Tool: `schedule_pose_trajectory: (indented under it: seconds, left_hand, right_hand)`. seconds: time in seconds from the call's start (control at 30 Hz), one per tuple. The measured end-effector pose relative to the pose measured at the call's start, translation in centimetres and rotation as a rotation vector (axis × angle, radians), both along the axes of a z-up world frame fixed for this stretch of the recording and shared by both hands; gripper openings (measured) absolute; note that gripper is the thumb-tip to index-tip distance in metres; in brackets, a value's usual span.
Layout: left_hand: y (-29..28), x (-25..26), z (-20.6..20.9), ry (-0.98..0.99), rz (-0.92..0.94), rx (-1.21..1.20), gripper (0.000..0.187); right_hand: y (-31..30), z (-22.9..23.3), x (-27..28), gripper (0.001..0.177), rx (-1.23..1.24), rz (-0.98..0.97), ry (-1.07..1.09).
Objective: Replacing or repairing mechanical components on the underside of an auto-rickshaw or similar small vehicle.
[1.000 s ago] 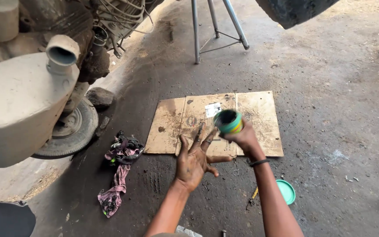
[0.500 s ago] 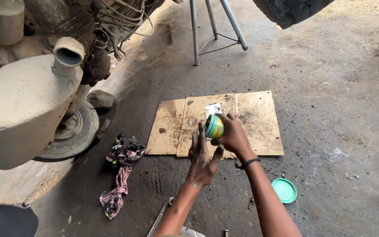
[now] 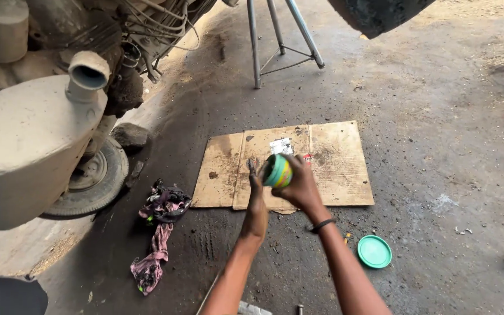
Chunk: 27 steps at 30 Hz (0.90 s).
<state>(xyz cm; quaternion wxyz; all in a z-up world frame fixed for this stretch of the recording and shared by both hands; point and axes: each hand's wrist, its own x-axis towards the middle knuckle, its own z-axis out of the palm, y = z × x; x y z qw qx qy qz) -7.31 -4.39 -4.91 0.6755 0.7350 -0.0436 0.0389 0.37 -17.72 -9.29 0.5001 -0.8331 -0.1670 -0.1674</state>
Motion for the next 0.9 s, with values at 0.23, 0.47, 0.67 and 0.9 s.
schedule_pose_trajectory:
  seconds: [0.23,0.47,0.67,0.9]
  left_hand:
    - [2.2,-3.0,4.5,0.123,-0.41,-0.742,0.099]
    - [-0.9,-3.0,3.7,0.157,-0.468,-1.064,0.1]
    - [2.0,-3.5,4.2,0.172,-0.271,-0.818,0.097]
    - [3.0,-0.9,4.4,0.086,-0.228,-0.655,0.102]
  right_hand:
    - [-6.2,0.4,1.9,0.069,0.647,0.269,0.486]
    - [-4.2,-2.3,1.7,0.068,0.469,0.466,0.403]
    - [-7.4,-1.1,3.3,0.061,0.864,0.482,0.398]
    - [-7.8,-2.6,2.0,0.07,1.016,0.445,0.528]
